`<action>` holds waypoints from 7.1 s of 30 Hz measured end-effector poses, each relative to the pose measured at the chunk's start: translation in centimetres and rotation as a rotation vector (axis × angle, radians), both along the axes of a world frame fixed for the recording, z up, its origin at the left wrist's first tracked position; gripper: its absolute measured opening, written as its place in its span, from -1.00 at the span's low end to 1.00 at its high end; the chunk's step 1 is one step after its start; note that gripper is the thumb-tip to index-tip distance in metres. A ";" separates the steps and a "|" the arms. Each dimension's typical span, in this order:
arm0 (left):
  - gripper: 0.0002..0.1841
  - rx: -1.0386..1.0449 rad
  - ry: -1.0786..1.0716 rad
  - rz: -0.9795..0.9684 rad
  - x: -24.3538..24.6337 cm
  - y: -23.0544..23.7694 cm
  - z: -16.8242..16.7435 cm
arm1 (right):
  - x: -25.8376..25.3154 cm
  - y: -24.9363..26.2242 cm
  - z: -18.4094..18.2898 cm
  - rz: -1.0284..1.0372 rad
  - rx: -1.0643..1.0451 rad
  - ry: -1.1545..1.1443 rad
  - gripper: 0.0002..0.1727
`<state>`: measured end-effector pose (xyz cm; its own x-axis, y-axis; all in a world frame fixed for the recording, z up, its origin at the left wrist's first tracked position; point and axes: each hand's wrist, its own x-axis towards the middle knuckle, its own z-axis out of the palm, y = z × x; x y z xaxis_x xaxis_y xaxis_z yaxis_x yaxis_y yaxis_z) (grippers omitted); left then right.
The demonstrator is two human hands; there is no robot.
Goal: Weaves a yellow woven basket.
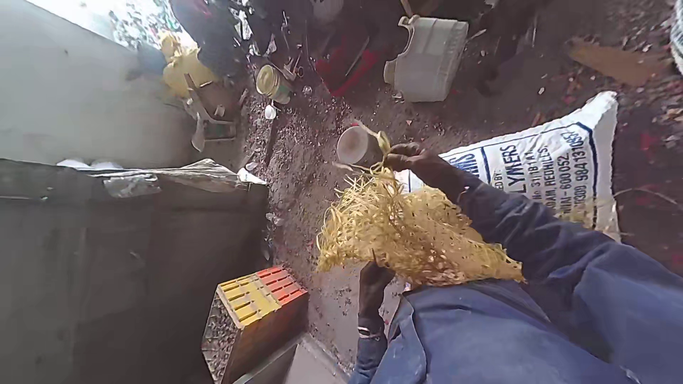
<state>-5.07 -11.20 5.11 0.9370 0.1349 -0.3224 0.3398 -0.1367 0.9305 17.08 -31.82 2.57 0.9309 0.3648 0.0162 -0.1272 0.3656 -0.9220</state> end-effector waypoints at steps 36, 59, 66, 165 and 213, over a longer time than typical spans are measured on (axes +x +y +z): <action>-0.51 -0.131 -0.394 0.281 11.0 -7.7 4.7 | -13.0 -9.3 -5.7 -0.114 -0.736 -0.343 -0.70; -0.55 -0.137 -0.439 0.658 12.1 -1.5 7.6 | -13.9 -17.0 -4.9 -0.204 -0.208 0.007 -0.79; -0.54 -0.205 -0.361 0.563 11.2 -3.7 6.0 | -19.0 -19.0 -5.6 -0.187 -0.431 -0.089 -0.86; -0.48 0.674 0.097 -1.082 9.9 -19.8 -0.8 | -14.4 -16.0 8.4 -0.596 0.093 0.049 -0.64; -0.66 -0.210 -0.624 -0.460 16.0 -16.2 7.9 | -19.5 -16.4 5.4 -0.669 -0.319 -0.309 -0.74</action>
<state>10.90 -27.38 13.05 0.8997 -0.3141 0.3032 -0.2993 0.0621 0.9522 -2.45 -48.23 7.98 0.9242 -0.2386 0.2982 0.3041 -0.0127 -0.9526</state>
